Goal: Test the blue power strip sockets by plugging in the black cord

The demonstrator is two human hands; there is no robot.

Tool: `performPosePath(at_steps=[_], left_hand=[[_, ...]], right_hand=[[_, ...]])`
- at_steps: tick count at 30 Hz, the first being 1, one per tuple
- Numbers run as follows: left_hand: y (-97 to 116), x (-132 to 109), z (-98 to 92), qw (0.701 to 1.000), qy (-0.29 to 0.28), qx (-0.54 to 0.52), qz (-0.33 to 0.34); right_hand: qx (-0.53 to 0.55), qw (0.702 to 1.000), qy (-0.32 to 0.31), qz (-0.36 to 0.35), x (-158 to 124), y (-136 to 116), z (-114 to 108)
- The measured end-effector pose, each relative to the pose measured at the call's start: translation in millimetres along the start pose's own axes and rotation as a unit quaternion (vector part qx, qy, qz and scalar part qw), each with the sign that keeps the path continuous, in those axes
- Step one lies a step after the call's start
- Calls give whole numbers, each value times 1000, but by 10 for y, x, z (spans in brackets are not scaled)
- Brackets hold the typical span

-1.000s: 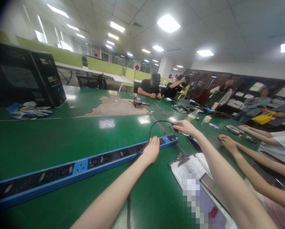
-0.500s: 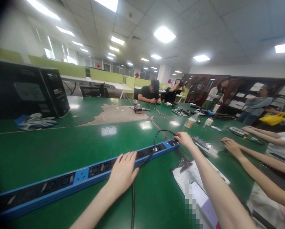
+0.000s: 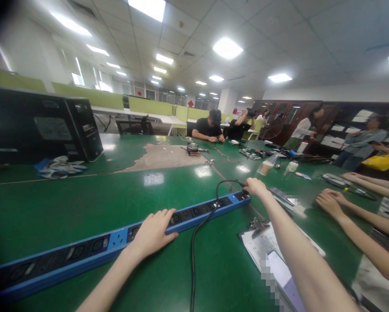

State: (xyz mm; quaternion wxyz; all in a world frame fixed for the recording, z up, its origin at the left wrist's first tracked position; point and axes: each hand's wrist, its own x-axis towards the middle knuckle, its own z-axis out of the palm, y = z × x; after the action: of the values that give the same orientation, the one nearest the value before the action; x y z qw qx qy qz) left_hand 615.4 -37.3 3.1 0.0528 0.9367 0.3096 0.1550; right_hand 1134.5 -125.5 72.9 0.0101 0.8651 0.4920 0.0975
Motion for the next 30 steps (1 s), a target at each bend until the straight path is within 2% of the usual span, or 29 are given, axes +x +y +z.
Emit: performPosePath(at_steps=[7,12,18,25,30], left_hand=[[-10,-23,-8,1000,-4,4,-7],[-21,-32,16,1000,17,8,5],[-48,-13,28,1000,8,8,7],[-93,14,72,999,21,7,24],[-99,8,62,1000,16,6,25]], right_hand=[[-25,998,-33,38,75,-14,117],[-36,998,-32,34,104,-81,177],[-26,998,-38,33,150,-7,162],[-26,998,-53,24,249,-1,181],[-24,999,-32,24,194,-7,226]])
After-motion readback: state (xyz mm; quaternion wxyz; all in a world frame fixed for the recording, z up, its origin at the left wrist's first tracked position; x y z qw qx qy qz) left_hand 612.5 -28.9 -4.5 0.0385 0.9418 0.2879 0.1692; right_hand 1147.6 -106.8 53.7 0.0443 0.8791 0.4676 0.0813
